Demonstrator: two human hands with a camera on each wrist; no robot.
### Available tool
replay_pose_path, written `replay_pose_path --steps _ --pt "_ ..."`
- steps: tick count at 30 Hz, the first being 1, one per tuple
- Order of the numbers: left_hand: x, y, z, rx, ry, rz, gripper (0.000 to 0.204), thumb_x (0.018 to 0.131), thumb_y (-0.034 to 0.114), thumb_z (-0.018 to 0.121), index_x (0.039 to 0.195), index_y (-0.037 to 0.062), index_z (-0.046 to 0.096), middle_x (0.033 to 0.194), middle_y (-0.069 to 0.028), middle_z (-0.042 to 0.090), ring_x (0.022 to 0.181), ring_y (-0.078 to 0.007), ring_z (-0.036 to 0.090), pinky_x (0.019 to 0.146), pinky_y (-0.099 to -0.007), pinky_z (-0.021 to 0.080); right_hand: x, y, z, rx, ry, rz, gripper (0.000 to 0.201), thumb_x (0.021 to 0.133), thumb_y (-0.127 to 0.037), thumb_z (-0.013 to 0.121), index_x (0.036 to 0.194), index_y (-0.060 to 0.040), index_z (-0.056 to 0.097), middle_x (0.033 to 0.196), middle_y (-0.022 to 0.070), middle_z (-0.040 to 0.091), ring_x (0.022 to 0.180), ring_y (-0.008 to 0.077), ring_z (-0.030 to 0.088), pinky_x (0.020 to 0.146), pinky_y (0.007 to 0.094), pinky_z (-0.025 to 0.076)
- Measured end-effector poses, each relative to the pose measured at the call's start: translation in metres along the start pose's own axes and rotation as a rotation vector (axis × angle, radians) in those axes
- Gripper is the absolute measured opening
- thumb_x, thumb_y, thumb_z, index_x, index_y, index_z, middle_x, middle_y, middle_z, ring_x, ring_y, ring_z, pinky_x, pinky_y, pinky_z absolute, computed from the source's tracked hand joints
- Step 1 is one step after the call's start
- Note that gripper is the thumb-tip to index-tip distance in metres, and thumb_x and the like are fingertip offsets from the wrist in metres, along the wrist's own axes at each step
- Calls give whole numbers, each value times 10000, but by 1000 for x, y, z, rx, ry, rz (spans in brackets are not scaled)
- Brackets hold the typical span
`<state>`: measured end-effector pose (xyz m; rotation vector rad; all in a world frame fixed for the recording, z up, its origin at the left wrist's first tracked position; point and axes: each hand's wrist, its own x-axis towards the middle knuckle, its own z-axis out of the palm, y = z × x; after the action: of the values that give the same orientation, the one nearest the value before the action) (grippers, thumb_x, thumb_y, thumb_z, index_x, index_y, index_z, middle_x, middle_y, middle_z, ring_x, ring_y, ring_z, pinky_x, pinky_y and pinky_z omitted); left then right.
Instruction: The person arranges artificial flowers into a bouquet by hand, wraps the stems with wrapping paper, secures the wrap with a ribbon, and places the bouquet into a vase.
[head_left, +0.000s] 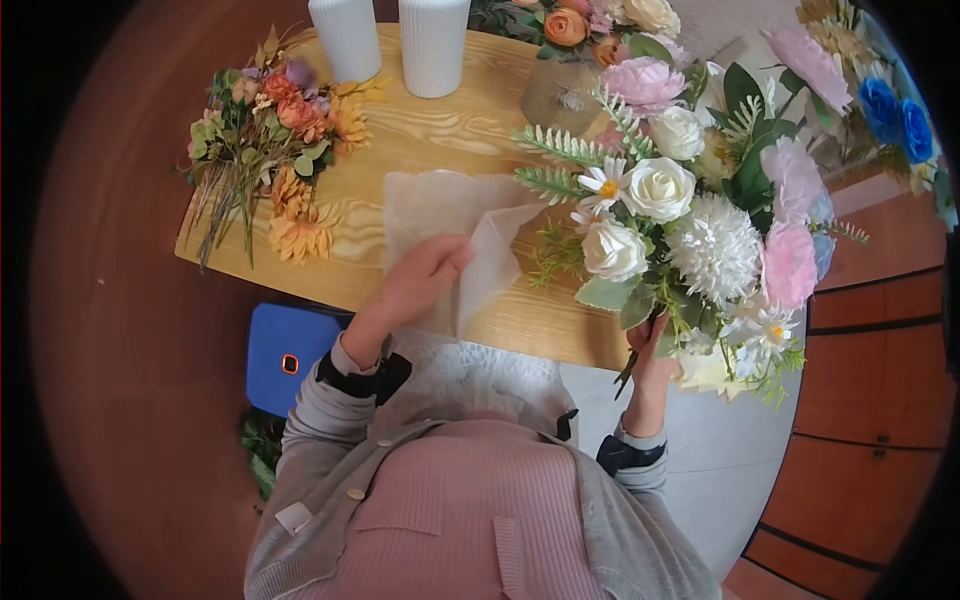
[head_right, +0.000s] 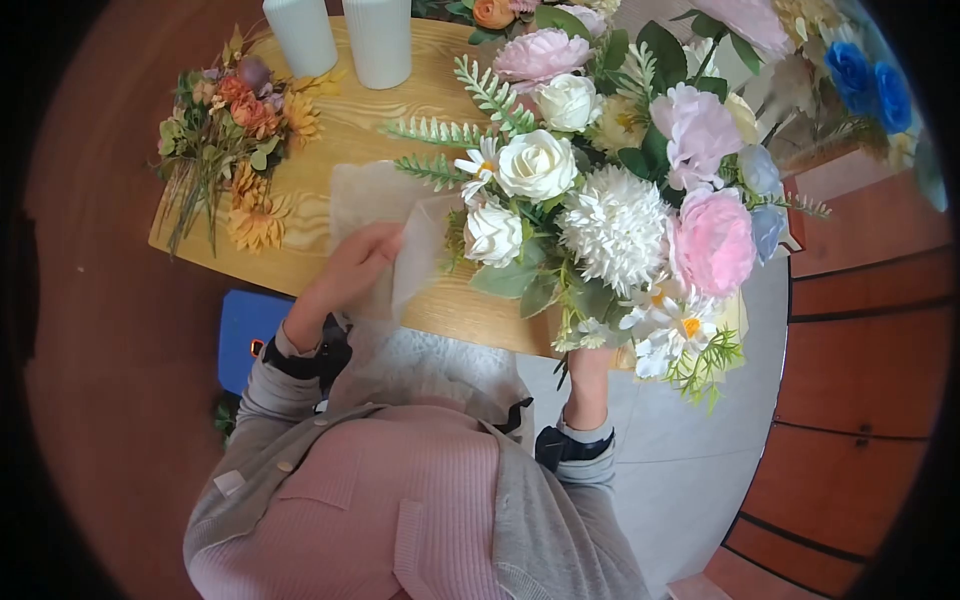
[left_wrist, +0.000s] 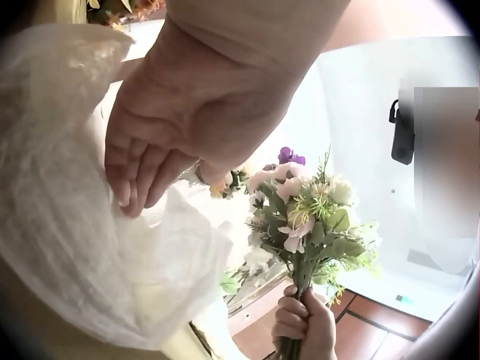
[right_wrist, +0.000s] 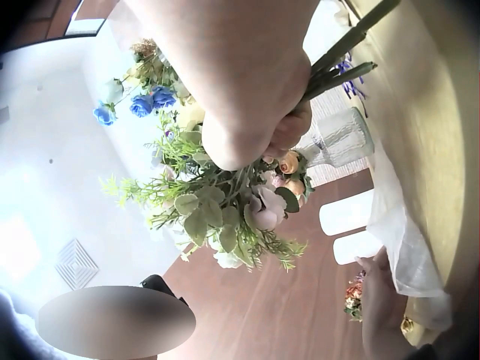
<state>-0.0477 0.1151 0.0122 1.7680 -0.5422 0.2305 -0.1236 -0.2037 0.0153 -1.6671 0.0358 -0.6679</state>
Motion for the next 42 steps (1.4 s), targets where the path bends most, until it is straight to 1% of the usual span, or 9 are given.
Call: replay_pose_path --steps 13,18,25,28,31,33,37,38,42 --pt "-7 8 44 750 -161 254 607 699 434 665 1204 134 514 1328 -167 386 1270 -459 232 979 -613 196 -4 8 -12 35 -71 6 247 967 -295 421 799 -114 416 604 -50 304 475 56 232 432 221 172" --pt "-1 2 52 700 -166 348 508 705 391 672 1086 72 564 1282 -167 431 1231 -393 331 995 -543 231 -6 3 -7 -236 -78 -221 212 955 -301 450 845 -120 446 606 -51 308 486 57 236 437 219 178" --pt "-24 12 50 575 -85 463 359 726 319 678 918 24 607 1081 -192 533 1102 -345 448 935 -435 337 -1 -4 -5 47 -161 -9 149 950 -263 454 958 -125 509 683 -23 442 531 69 383 453 195 282" --pt "-34 27 29 320 -128 273 415 728 339 679 974 12 607 1004 -195 538 1042 -357 471 871 -417 386 -8 -24 23 -279 -232 -349 218 940 -196 432 1097 -76 523 908 72 570 789 172 562 666 273 463" --pt "-42 44 -16 397 -277 -42 459 727 336 692 1047 20 601 956 -201 527 1004 -368 475 836 -407 408 3 -70 54 -368 -618 -345 457 845 -164 518 1282 -51 443 1275 108 481 1173 278 452 1022 415 309" --pt "-51 34 -35 535 -325 -16 409 746 275 663 1096 75 593 1080 -143 590 1020 -310 534 881 -373 404 19 -16 51 -667 -593 -1013 418 851 -197 493 1253 -79 493 1322 111 449 1238 273 399 1064 419 246" --pt "-57 35 -49 782 -349 201 597 670 158 681 1235 103 497 1322 -115 439 1240 -291 385 1003 -377 342 20 -96 116 -187 -724 203 299 959 -286 402 935 -32 557 774 67 560 684 146 524 646 271 434" --pt "-54 36 -51 771 -434 176 650 653 117 678 1268 106 466 1377 -108 385 1295 -284 326 1034 -386 317 33 -83 130 -77 -835 -79 397 981 -345 339 816 -22 503 590 2 429 518 93 381 497 246 341" --pt "-50 -9 -37 904 -392 345 600 667 67 654 1244 84 487 1356 -119 412 1284 -275 351 1030 -409 315 47 -40 156 -189 -938 53 393 973 -339 366 810 -9 503 596 33 467 538 134 430 526 287 376"
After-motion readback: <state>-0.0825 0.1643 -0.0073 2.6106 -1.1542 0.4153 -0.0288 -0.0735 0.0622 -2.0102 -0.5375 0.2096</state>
